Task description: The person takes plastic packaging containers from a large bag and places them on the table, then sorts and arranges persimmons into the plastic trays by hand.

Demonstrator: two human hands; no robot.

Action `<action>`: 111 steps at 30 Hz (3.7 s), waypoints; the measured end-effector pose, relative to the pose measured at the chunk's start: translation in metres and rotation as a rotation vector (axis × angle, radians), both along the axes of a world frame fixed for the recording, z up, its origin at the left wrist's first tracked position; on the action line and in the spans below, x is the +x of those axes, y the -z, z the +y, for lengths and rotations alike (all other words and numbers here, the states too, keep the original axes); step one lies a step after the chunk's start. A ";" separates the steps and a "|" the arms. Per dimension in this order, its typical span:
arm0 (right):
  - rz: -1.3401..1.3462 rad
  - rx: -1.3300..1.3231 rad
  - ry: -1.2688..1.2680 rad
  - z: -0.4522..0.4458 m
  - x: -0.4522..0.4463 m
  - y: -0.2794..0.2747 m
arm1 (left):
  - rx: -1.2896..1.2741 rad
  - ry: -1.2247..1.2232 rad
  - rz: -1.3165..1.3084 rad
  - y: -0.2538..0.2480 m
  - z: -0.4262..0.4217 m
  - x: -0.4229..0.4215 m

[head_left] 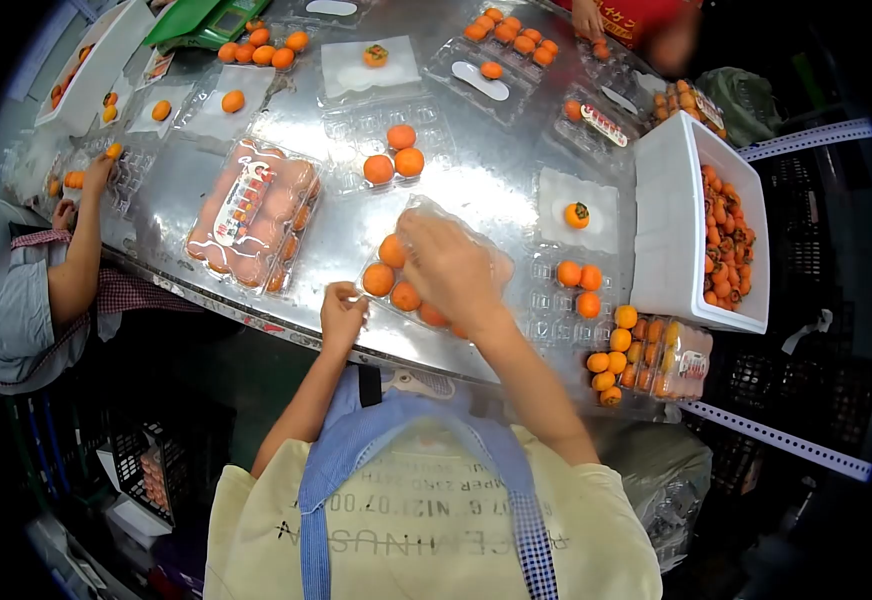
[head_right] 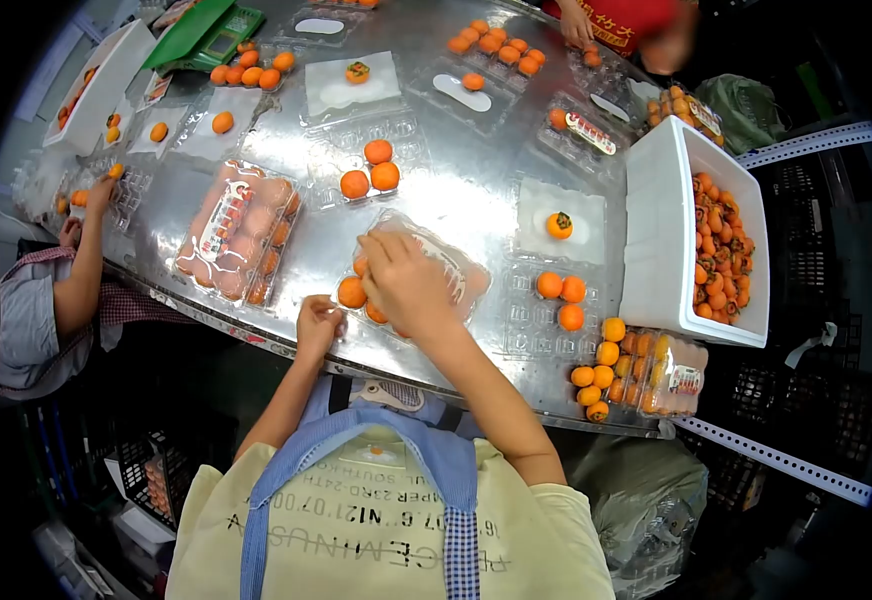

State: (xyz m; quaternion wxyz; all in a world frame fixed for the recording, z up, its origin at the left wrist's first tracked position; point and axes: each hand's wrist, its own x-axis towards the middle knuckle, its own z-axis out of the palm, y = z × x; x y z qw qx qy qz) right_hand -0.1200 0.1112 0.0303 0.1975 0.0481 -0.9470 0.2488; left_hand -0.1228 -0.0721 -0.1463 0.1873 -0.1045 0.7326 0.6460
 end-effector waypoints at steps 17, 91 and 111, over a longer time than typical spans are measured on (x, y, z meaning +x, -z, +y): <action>-0.349 -0.341 0.440 0.059 0.110 0.038 | 0.378 0.579 -0.288 -0.084 0.088 0.021; -0.374 -0.529 0.997 0.137 0.082 0.103 | -0.337 0.592 0.227 -0.036 0.049 -0.075; -0.452 -0.395 0.885 0.155 0.047 0.115 | -0.244 0.448 0.145 -0.023 0.026 -0.043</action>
